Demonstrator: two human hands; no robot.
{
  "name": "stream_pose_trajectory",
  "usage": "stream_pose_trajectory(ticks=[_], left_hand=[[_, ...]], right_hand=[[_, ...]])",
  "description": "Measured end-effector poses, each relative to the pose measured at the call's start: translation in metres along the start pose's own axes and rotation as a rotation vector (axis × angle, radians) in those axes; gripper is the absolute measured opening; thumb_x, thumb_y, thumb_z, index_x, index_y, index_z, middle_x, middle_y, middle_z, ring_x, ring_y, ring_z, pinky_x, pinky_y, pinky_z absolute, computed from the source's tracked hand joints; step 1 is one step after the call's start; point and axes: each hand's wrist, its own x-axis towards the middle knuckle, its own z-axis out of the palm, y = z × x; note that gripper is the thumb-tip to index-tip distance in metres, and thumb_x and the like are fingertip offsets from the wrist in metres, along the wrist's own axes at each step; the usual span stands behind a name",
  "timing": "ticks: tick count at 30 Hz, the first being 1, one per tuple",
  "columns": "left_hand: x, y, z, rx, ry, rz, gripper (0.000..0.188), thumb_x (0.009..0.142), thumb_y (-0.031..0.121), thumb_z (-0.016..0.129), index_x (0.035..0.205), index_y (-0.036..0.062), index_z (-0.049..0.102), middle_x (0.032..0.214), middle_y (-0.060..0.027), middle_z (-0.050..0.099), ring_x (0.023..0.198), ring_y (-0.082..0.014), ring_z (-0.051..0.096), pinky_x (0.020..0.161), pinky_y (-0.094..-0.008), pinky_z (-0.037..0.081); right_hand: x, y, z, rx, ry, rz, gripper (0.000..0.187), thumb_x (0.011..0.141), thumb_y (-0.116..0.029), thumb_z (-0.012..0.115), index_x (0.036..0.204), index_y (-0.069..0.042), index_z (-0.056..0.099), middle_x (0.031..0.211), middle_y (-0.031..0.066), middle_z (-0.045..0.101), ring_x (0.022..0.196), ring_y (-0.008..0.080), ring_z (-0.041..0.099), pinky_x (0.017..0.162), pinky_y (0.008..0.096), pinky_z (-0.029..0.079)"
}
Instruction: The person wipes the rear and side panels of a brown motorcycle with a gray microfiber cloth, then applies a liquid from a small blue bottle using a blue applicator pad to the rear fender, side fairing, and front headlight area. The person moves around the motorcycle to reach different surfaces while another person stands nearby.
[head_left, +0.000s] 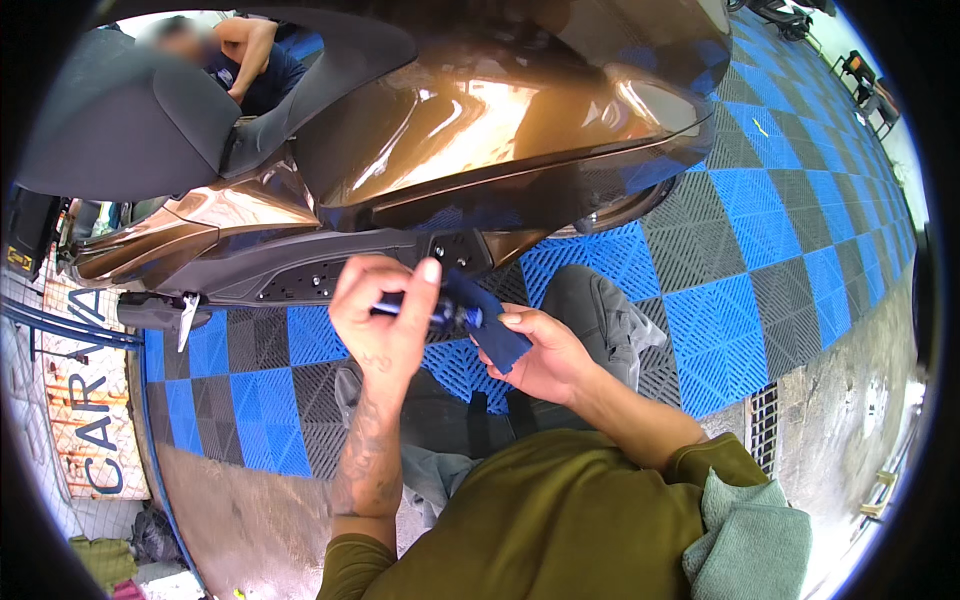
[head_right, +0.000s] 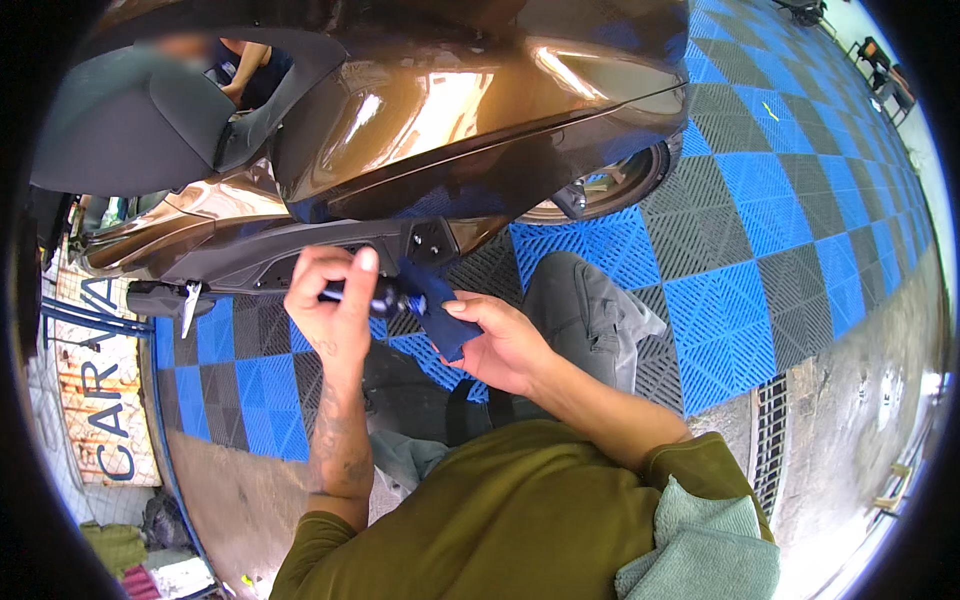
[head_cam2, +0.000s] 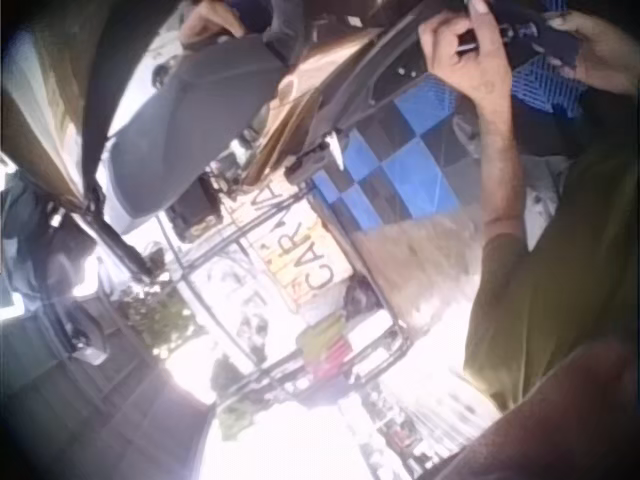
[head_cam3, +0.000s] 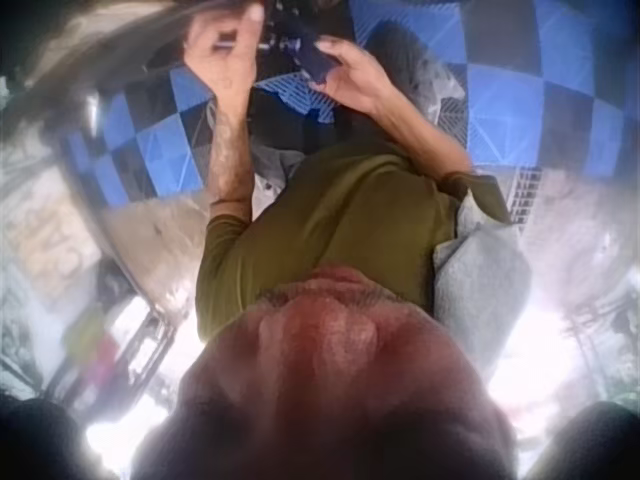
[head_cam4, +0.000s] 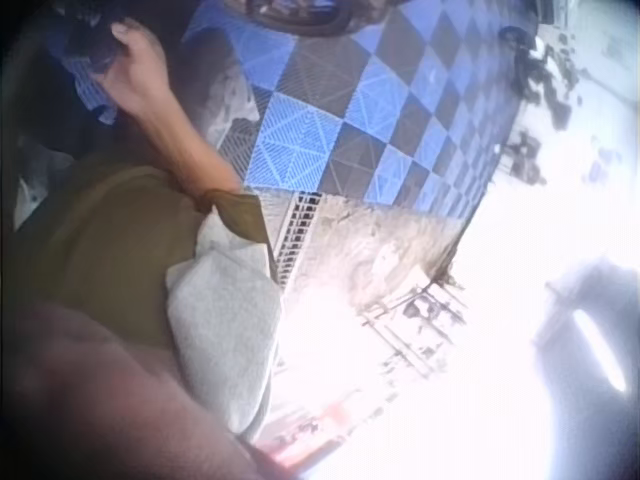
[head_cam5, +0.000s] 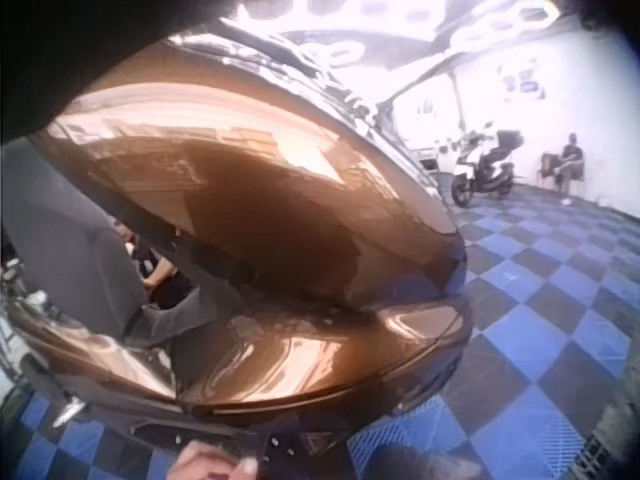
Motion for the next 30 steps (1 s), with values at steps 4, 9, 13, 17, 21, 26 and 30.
stream_pose_trajectory(ticks=[4,9,13,17,21,26,30], left_hand=[[-0.02,-0.027,0.006,-0.146,0.084,-0.238,0.023,0.086,0.011,0.078,0.071,0.0059,0.061,0.077,-0.0037,0.063,0.073,-0.0119,0.057,0.072,-0.0287,0.047],[-0.06,-0.08,-0.001,-1.372,0.238,-1.492,0.042,0.091,0.052,0.068,0.079,0.0113,0.063,0.08,-0.0056,0.067,0.079,-0.0196,0.068,0.055,-0.0262,0.059],[-0.105,-0.105,-0.021,-1.803,0.072,-1.327,0.059,0.089,0.058,0.065,0.105,0.0008,0.064,0.103,-0.0159,0.064,0.098,-0.0274,0.061,0.079,-0.0306,0.061],[-0.128,-0.115,-0.04,-1.823,-0.066,-1.083,0.057,0.089,0.035,0.075,0.131,0.0041,0.052,0.122,-0.0172,0.057,0.109,-0.0294,0.057,0.093,-0.0342,0.058],[-0.13,-0.111,-0.063,-1.657,-0.127,-0.966,0.058,0.084,0.003,0.073,0.137,0.0072,0.049,0.122,-0.0153,0.059,0.112,-0.03,0.06,0.097,-0.0405,0.057],[-0.14,-0.1,-0.081,-1.481,-0.182,-0.931,0.049,0.083,0.012,0.078,0.128,0.0076,0.059,0.114,-0.0114,0.069,0.112,-0.0317,0.066,0.098,-0.0524,0.054],[-0.143,-0.096,-0.078,-1.391,-0.274,-0.9,0.05,0.083,0.024,0.08,0.125,0.0052,0.06,0.114,-0.0121,0.068,0.111,-0.0323,0.065,0.096,-0.0524,0.055]], right_hand=[[-0.008,0.004,0.004,0.05,0.011,0.06,0.026,0.095,-0.021,0.061,0.116,-0.004,0.059,0.1,0.0074,0.066,0.083,0.0184,0.065,0.073,0.033,0.053],[-0.04,-0.051,0.04,-0.192,-0.139,-0.312,0.031,0.091,-0.017,0.066,0.117,0.0,0.06,0.1,0.0112,0.068,0.084,0.0195,0.066,0.074,0.0322,0.055],[-0.074,-0.143,0.092,-0.817,0.066,-1.269,0.032,0.09,-0.006,0.069,0.119,0.005,0.063,0.103,0.0082,0.069,0.089,0.0133,0.066,0.08,0.027,0.054],[-0.05,-0.192,0.131,-1.145,0.365,-1.79,0.039,0.087,-0.013,0.075,0.115,0.011,0.063,0.096,0.0077,0.07,0.082,0.0115,0.064,0.073,0.0234,0.051],[-0.025,-0.194,0.146,-1.439,0.688,-1.939,0.039,0.075,-0.021,0.079,0.102,0.006,0.069,0.078,0.0106,0.061,0.067,0.0157,0.058,0.062,0.0284,0.047],[0.0,-0.152,0.243,-1.709,0.631,-2.155,0.037,0.075,-0.025,0.077,0.1,0.002,0.071,0.077,0.0131,0.06,0.066,0.0249,0.06,0.062,0.0355,0.049],[0.052,-0.113,0.335,-1.846,0.377,-2.282,0.026,0.075,-0.025,0.071,0.091,-0.006,0.074,0.086,0.0145,0.064,0.081,0.0284,0.065,0.071,0.0415,0.05]])
